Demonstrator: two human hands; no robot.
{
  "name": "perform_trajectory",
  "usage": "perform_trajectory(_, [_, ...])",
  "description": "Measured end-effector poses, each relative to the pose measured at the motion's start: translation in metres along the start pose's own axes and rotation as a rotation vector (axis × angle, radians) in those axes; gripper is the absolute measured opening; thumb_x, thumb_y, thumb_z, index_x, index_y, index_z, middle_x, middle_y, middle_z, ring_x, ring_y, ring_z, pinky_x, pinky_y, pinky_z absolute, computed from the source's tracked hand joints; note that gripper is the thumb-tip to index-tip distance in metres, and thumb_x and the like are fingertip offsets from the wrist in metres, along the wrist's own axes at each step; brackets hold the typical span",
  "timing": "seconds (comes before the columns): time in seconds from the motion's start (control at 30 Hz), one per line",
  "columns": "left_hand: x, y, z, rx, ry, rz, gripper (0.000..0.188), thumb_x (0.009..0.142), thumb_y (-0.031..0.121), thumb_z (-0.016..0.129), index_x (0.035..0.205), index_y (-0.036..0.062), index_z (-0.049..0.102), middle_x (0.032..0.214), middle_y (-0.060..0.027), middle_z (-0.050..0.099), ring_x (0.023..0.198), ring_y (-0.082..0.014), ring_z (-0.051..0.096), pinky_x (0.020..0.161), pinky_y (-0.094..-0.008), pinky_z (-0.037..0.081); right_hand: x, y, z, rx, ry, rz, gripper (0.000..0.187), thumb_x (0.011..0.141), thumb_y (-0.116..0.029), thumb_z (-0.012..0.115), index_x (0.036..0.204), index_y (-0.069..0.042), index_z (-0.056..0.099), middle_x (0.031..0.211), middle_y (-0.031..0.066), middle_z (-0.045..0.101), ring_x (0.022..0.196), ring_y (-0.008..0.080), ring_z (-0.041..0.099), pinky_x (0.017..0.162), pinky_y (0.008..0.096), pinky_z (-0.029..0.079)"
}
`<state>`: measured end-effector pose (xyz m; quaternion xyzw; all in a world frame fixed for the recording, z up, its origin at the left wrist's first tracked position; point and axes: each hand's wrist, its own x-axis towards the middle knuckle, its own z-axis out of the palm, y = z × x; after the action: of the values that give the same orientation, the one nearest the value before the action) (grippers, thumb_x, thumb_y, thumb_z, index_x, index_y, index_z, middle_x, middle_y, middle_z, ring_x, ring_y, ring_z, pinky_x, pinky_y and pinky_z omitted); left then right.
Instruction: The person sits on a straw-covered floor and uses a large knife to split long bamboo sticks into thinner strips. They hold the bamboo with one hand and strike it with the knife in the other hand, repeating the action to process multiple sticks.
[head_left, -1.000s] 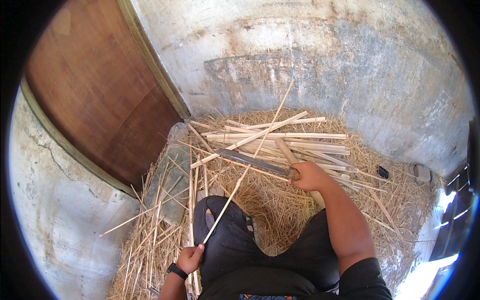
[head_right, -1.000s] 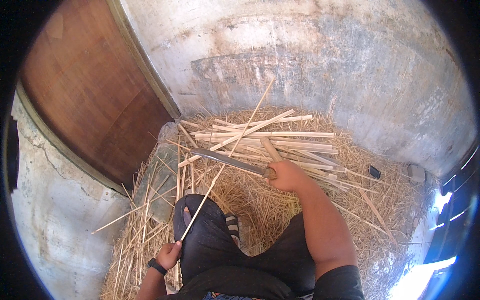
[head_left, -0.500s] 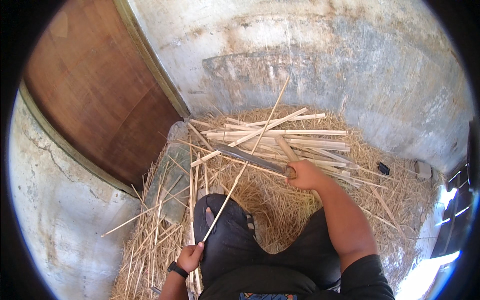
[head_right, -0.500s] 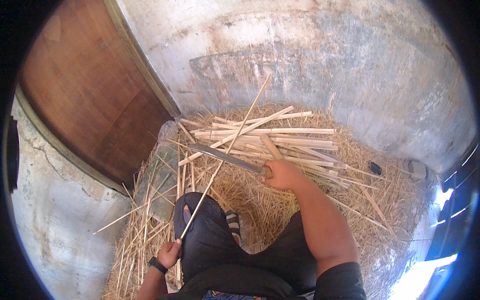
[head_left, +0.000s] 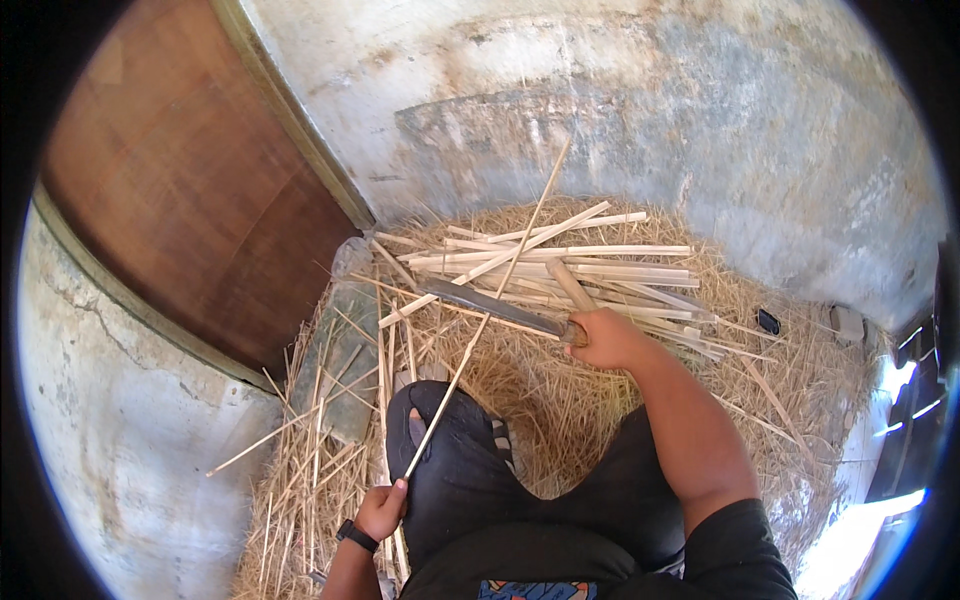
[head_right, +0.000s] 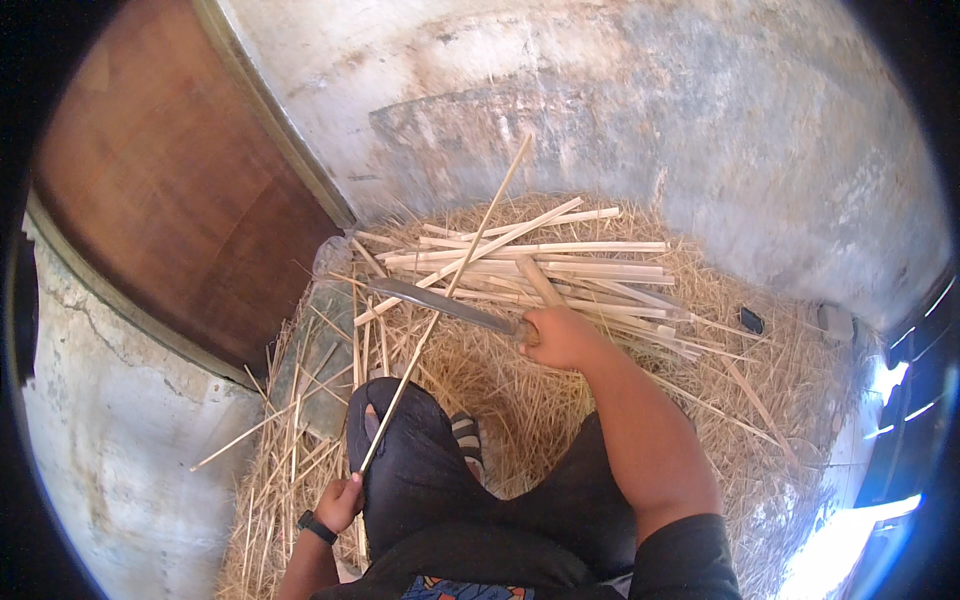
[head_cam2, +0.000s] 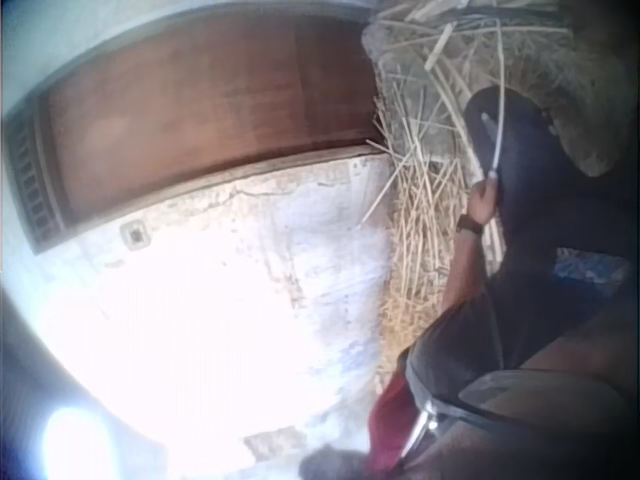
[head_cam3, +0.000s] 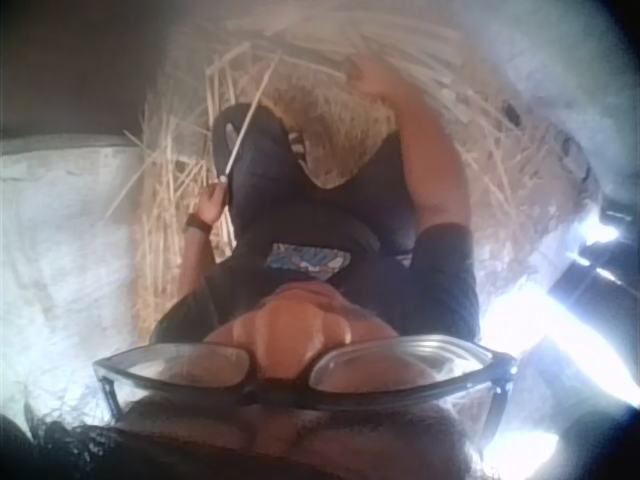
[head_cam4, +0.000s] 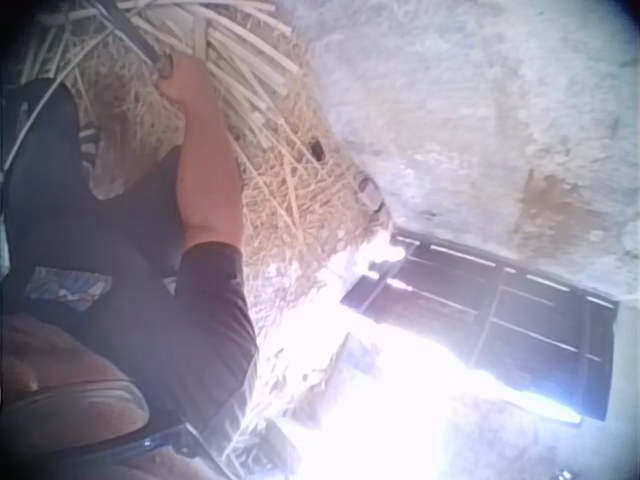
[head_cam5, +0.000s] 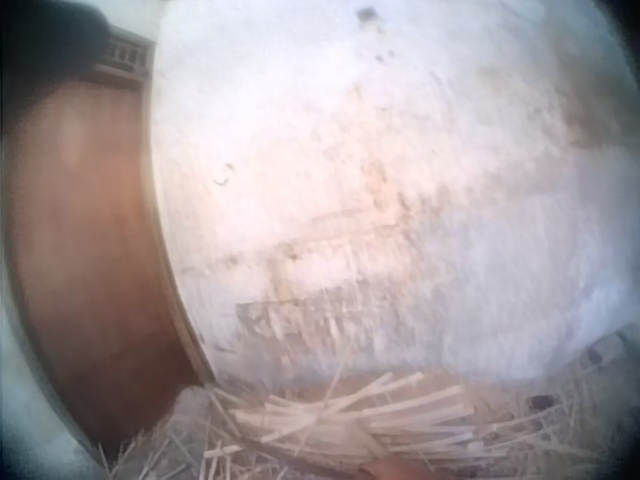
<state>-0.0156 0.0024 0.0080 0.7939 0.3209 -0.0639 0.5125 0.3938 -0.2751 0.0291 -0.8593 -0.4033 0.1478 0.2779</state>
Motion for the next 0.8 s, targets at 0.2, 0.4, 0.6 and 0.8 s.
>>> perform_trajectory(0.2, [0.002,0.002,0.0,-0.022,0.012,-0.051,0.062,0.106,0.043,0.044,0.057,0.0052,0.053,0.055,-0.0009,0.051,0.052,-0.0114,0.045,0.054,-0.0308,0.039,-0.003,0.0,-0.001,0.01,0.027,-0.014,0.038,0.081,-0.029,0.074,0.106,-0.001,0.065,0.095,0.0224,0.07,0.094,0.0403,0.067,0.083,0.0484,0.052])
perform_trajectory(0.4, [-0.001,-0.006,-0.003,0.003,0.034,-0.012,0.066,0.106,0.047,0.043,0.055,0.0058,0.052,0.053,-0.0022,0.051,0.05,-0.0127,0.047,0.052,-0.0317,0.039,0.004,-0.002,0.001,0.014,-0.01,-0.046,0.037,0.081,-0.027,0.073,0.106,-0.001,0.065,0.095,0.0224,0.069,0.094,0.0408,0.066,0.083,0.0487,0.052])
perform_trajectory(0.6, [-0.002,0.014,0.001,0.004,0.027,-0.019,0.064,0.106,0.046,0.043,0.057,0.0061,0.051,0.054,-0.0006,0.049,0.051,-0.0115,0.043,0.052,-0.0309,0.036,-0.004,-0.003,-0.005,0.043,-0.033,0.014,0.036,0.079,-0.028,0.074,0.107,-0.006,0.067,0.097,0.0194,0.07,0.095,0.0384,0.067,0.082,0.0478,0.052])
perform_trajectory(0.8, [-0.003,0.001,0.004,-0.041,0.043,0.032,0.061,0.105,0.044,0.046,0.058,0.0062,0.051,0.055,0.0011,0.048,0.052,-0.0093,0.041,0.052,-0.0297,0.036,-0.012,0.007,-0.035,0.012,-0.016,-0.032,0.034,0.078,-0.028,0.076,0.104,-0.007,0.069,0.086,0.0175,0.069,0.083,0.0355,0.066,0.073,0.0439,0.051])
